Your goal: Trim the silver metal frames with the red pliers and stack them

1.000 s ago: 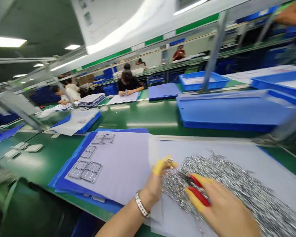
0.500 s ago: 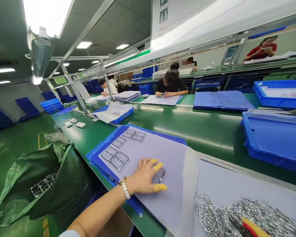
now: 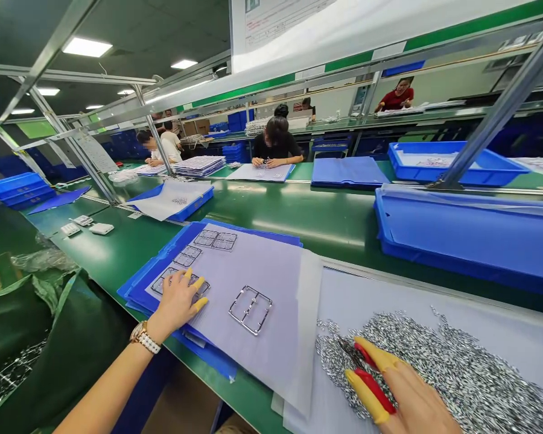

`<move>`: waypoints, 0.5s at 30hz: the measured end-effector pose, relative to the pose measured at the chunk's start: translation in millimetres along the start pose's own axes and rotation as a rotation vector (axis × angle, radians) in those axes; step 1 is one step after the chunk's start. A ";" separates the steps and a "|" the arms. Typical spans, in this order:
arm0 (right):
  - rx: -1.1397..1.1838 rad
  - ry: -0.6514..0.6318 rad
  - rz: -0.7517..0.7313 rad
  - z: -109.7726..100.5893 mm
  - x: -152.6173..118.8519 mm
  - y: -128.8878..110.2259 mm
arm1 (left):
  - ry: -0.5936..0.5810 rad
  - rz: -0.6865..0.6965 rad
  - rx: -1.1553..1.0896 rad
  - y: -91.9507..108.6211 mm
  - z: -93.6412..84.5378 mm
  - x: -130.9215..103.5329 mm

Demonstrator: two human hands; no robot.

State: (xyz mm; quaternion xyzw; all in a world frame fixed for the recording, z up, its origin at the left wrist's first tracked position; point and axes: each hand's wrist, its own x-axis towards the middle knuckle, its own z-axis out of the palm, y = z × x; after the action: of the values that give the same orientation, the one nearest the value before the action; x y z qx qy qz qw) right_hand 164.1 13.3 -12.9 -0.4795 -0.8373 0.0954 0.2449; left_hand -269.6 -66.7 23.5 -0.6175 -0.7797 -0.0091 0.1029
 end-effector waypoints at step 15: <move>0.022 0.023 0.003 3.3 -10.9 13.4 | 0.227 -0.196 -0.622 -19.1 -18.4 7.3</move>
State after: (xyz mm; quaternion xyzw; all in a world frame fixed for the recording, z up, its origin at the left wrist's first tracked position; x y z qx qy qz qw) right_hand 177.1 11.2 -24.5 -0.4789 -0.8327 0.0993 0.2595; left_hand -286.9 -66.7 44.8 -0.5366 -0.7789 -0.3247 -0.0055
